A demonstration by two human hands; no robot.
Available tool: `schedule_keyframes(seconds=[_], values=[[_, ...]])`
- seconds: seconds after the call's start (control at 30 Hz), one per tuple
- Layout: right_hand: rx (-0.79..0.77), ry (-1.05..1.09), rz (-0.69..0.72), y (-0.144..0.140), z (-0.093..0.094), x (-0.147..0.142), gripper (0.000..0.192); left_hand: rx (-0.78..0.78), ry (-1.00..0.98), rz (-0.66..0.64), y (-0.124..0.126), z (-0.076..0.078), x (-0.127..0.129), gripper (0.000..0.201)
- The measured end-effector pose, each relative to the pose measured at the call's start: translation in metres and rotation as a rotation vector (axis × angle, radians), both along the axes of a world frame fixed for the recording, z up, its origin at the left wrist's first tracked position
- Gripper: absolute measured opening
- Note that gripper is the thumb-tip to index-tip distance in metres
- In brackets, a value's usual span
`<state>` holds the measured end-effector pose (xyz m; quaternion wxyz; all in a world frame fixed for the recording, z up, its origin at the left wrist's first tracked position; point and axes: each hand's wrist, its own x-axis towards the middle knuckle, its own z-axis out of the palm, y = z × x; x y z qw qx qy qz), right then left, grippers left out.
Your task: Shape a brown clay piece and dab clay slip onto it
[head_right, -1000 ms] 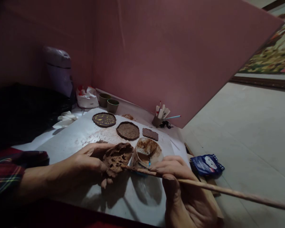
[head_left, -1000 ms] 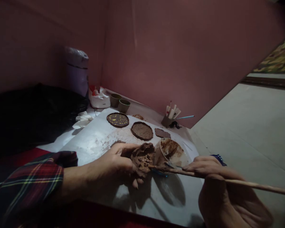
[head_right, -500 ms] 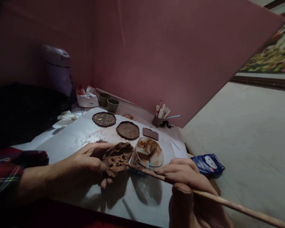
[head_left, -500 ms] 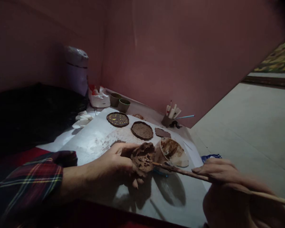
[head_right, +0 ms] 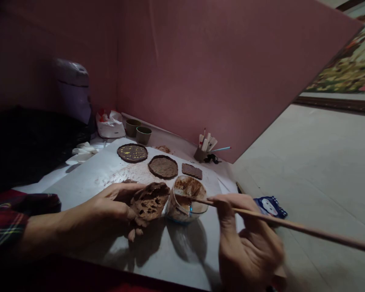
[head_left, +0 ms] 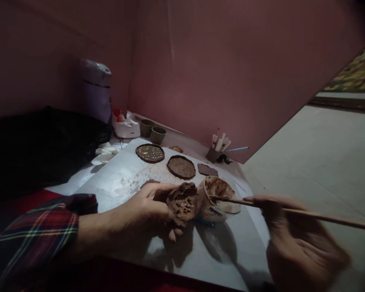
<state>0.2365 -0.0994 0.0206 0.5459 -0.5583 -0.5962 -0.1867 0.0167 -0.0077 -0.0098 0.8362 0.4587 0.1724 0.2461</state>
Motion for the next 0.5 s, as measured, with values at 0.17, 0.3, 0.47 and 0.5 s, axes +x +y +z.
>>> schedule_keyframes(seconds=[0.17, 0.3, 0.47, 0.5], values=[[-0.133, -0.142, 0.094, 0.009, -0.007, -0.002, 0.007, 0.011, 0.005, -0.008, -0.001, 0.002, -0.001, 0.034], [-0.208, 0.164, 0.028, 0.008, -0.006, -0.001, 0.016, 0.02, 0.014, 0.0, 0.0, 0.001, -0.001, 0.03], [-0.093, 0.435, 0.004, 0.013, 0.001, 0.008, 0.02, -0.014, 0.019, 0.003, 0.0, 0.001, 0.0, 0.036], [-0.04, 0.409, 0.021, 0.013, 0.002, 0.009, 0.019, -0.016, 0.015, 0.005, 0.0, 0.001, 0.0, 0.036]])
